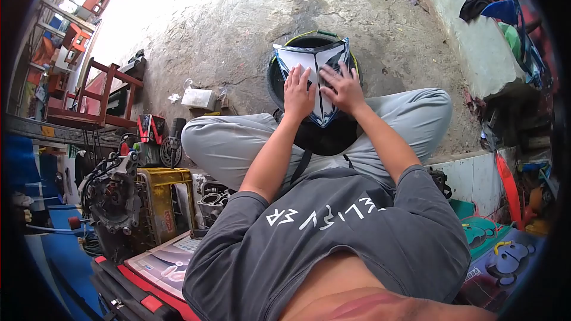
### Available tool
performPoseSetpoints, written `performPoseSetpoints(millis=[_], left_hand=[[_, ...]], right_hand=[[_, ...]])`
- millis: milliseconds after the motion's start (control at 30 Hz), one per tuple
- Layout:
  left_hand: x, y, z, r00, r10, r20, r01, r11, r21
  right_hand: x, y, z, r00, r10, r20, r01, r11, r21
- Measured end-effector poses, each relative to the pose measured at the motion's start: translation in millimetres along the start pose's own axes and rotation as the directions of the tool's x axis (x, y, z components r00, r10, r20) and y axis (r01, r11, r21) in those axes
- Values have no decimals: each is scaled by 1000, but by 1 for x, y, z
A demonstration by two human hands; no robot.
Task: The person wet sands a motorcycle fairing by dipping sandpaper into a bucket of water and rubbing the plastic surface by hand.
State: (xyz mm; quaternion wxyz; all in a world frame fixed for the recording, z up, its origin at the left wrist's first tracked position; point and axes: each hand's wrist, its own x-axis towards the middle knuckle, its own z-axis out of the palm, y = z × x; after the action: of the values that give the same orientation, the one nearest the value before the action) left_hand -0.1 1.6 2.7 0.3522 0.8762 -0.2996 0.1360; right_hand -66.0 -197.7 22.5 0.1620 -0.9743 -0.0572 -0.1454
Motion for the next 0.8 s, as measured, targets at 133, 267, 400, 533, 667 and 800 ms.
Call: performPoseSetpoints(millis=[133,267,400,533,667,800], left_hand=[[1,1,-2,1000,-4,7,4,1000,4],[1,-1,-1,1000,6,6,-6,1000,10],[1,2,-2,1000,1,4,-1,1000,4],[1,-2,0,1000,12,-2,-12,1000,3],[0,-1,1,1000,15,-11,-15,1000,-9],[2,-1,-2,1000,6,-3,-6,1000,-2]], right_hand=[[6,9,9,961,262,-93,-263,965,5],[-4,8,11,998,58,-32,-58,998,0],[5,18,5,964,260,-59,-260,966,11],[-1,14,6,986,148,-74,-150,989,-20],[2,5,2,999,-37,23,38,999,-21],[13,22,11,968,245,-50,-246,969,-25]])
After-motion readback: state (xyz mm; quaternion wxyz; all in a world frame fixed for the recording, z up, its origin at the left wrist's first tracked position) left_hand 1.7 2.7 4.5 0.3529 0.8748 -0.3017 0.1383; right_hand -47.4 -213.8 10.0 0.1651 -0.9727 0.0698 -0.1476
